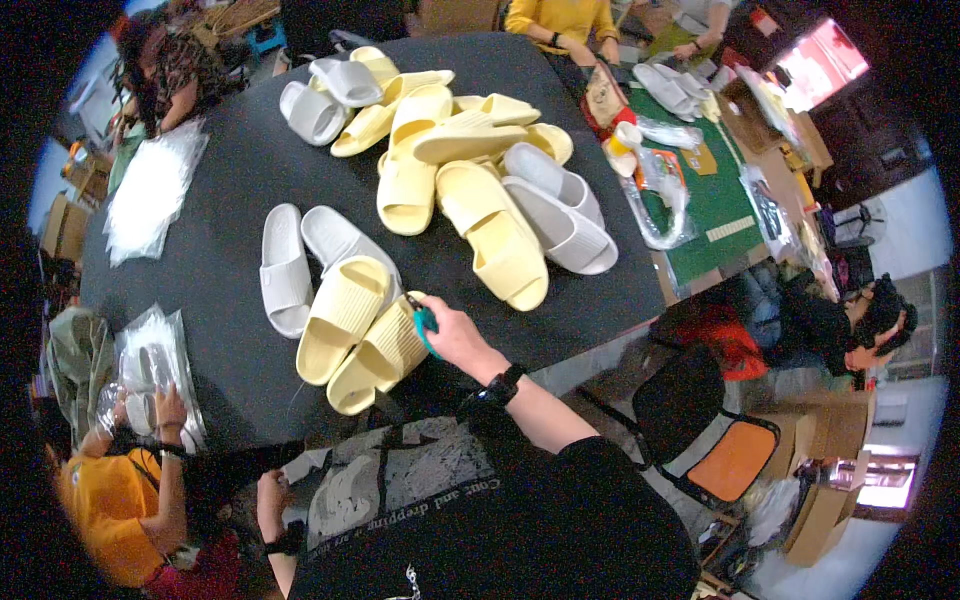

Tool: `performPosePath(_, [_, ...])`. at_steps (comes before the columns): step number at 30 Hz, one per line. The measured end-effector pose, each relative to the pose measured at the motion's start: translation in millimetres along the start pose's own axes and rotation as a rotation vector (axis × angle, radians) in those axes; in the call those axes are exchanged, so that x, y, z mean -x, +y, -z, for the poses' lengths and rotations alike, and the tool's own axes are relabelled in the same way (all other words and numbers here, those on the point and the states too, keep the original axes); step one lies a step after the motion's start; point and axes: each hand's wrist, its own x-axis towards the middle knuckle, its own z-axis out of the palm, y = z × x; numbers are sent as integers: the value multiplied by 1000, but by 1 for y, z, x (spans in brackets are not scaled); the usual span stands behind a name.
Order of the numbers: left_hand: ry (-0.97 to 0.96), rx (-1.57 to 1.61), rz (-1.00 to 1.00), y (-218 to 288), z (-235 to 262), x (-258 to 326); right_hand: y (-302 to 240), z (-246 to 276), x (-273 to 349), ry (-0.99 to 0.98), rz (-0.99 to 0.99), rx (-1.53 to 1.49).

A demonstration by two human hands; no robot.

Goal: Trimming excess material from slippers using scissors.

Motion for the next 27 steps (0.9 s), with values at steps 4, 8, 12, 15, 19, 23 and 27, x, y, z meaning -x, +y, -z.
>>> performPosePath(4, [115, -47, -104, 56, 31, -7, -4, 12, 2, -99, 18, -13])
performPosePath(8, [158, 342, -267, 111, 51, -33, 9, 15, 10, -142, 44, 27])
performPosePath(12, [-191, 878, -304, 183, 57, -53, 14, 25, 22, -229, -50, 100])
performPosePath(15, [-393, 987, -377, 223, 51, -73, 18, 31, 31, -275, -82, 128])
performPosePath(19, [-612, 1176, -320, 262, 41, -89, 26, 29, 40, -300, -102, 115])
performPosePath(23, [-760, 1374, -167, 278, 20, -102, 28, 27, 42, -295, -80, 92])
performPosePath(27, [-783, 1479, -170, 276, 19, -105, 20, 28, 39, -278, -63, 73])
